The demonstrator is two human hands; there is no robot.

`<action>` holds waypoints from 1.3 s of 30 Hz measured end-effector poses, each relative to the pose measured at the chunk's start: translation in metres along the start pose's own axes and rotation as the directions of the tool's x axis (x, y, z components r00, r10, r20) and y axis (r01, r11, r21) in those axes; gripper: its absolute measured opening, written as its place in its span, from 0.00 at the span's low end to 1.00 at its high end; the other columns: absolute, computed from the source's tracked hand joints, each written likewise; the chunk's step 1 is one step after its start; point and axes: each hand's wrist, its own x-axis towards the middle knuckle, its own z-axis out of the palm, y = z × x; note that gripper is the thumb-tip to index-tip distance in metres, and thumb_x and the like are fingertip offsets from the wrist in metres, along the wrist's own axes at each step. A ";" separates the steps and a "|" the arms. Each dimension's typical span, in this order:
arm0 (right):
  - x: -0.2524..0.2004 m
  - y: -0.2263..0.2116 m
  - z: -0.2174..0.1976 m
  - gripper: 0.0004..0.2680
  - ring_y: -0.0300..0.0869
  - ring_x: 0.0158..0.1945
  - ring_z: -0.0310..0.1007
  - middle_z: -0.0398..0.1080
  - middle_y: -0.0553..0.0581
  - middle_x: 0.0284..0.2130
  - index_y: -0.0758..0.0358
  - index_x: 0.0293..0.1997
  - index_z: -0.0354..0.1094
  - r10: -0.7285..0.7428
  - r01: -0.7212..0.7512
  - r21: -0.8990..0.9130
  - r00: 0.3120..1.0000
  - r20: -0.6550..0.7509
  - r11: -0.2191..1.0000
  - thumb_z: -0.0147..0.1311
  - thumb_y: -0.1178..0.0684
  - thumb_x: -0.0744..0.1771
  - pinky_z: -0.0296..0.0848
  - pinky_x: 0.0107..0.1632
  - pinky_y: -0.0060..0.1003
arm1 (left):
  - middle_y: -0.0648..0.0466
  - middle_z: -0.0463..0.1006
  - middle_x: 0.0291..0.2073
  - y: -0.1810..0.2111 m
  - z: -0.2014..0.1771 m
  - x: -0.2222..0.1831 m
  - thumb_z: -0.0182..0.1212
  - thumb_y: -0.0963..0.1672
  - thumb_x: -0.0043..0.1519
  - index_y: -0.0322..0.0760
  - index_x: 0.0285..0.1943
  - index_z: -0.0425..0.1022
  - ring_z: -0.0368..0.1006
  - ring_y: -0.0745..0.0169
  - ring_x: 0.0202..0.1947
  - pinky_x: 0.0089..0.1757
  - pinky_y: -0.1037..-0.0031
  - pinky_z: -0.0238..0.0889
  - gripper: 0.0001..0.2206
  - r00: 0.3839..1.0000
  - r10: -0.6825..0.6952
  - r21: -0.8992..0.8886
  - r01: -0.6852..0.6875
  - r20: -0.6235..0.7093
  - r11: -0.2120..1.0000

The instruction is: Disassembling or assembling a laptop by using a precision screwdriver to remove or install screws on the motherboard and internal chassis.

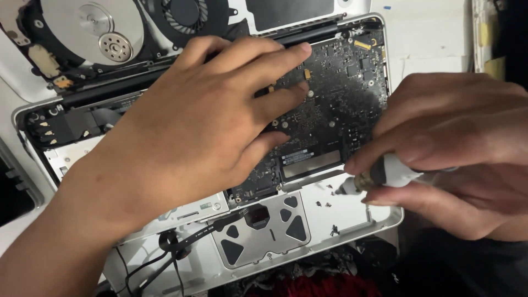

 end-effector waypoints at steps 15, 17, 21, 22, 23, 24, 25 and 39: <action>-0.017 0.019 0.008 0.11 0.36 0.23 0.66 0.74 0.55 0.28 0.62 0.31 0.71 0.142 -0.137 0.037 0.937 -0.320 0.990 0.47 0.45 0.61 0.64 0.33 0.32 | 0.44 0.69 0.65 0.012 -0.014 0.004 0.58 0.54 0.62 0.44 0.54 0.77 0.59 0.46 0.66 0.61 0.43 0.46 0.18 0.997 -0.028 -0.155 0.038 0.069 0.987; -0.028 0.036 0.014 0.13 0.40 0.22 0.61 0.73 0.61 0.30 0.68 0.29 0.68 0.058 -0.036 0.056 0.890 -0.451 0.998 0.42 0.47 0.62 0.61 0.35 0.38 | 0.48 0.71 0.62 0.017 -0.021 0.003 0.58 0.54 0.62 0.46 0.48 0.80 0.59 0.48 0.64 0.62 0.41 0.42 0.16 0.997 -0.030 -0.268 0.049 0.075 0.962; -0.043 0.057 0.022 0.09 0.45 0.30 0.64 0.68 0.63 0.32 0.57 0.56 0.56 0.228 0.011 0.339 0.721 -0.654 0.941 0.43 0.51 0.71 0.61 0.45 0.40 | 0.61 0.77 0.44 0.022 -0.035 0.001 0.58 0.49 0.63 0.46 0.46 0.81 0.66 0.62 0.48 0.55 0.59 0.44 0.10 0.987 -0.008 -0.523 0.091 0.159 0.848; -0.047 0.059 0.025 0.20 0.55 0.36 0.69 0.63 0.67 0.31 0.55 0.77 0.47 0.320 0.009 0.419 0.631 -0.706 0.908 0.41 0.59 0.72 0.68 0.57 0.45 | 0.63 0.77 0.39 0.023 -0.036 0.001 0.55 0.47 0.65 0.45 0.46 0.80 0.67 0.64 0.42 0.54 0.63 0.45 0.09 0.982 -0.001 -0.605 0.118 0.190 0.787; -0.038 0.054 0.023 0.20 0.55 0.36 0.69 0.63 0.67 0.31 0.55 0.77 0.47 0.310 0.018 0.413 0.631 -0.711 0.910 0.41 0.59 0.72 0.68 0.57 0.45 | 0.63 0.77 0.39 0.024 -0.036 0.000 0.55 0.47 0.65 0.45 0.46 0.80 0.67 0.64 0.42 0.54 0.63 0.45 0.09 0.982 -0.002 -0.598 0.115 0.187 0.793; -0.030 0.048 0.021 0.17 0.52 0.35 0.69 0.57 0.61 0.44 0.57 0.72 0.45 0.317 0.022 0.421 0.622 -0.716 0.907 0.43 0.58 0.73 0.71 0.46 0.42 | 0.63 0.78 0.41 0.024 -0.036 0.000 0.54 0.47 0.65 0.44 0.46 0.79 0.67 0.63 0.43 0.53 0.67 0.46 0.09 0.982 -0.015 -0.632 0.133 0.188 0.763; -0.022 0.043 0.020 0.16 0.50 0.34 0.69 0.52 0.54 0.57 0.59 0.67 0.43 0.324 0.026 0.428 0.612 -0.721 0.903 0.45 0.58 0.73 0.74 0.35 0.38 | 0.63 0.78 0.42 0.024 -0.035 -0.001 0.53 0.46 0.66 0.44 0.45 0.79 0.67 0.62 0.44 0.53 0.71 0.47 0.09 0.981 -0.027 -0.666 0.149 0.190 0.731; -0.001 0.024 0.024 0.16 0.37 0.24 0.58 0.53 0.48 0.21 0.60 0.66 0.48 0.342 -0.022 0.398 0.554 -0.759 0.917 0.54 0.54 0.74 0.85 0.47 0.45 | 0.57 0.81 0.31 0.024 -0.040 0.002 0.56 0.47 0.64 0.38 0.35 0.79 0.77 0.68 0.32 0.37 0.76 0.70 0.11 0.997 -0.066 -0.788 0.076 0.045 0.611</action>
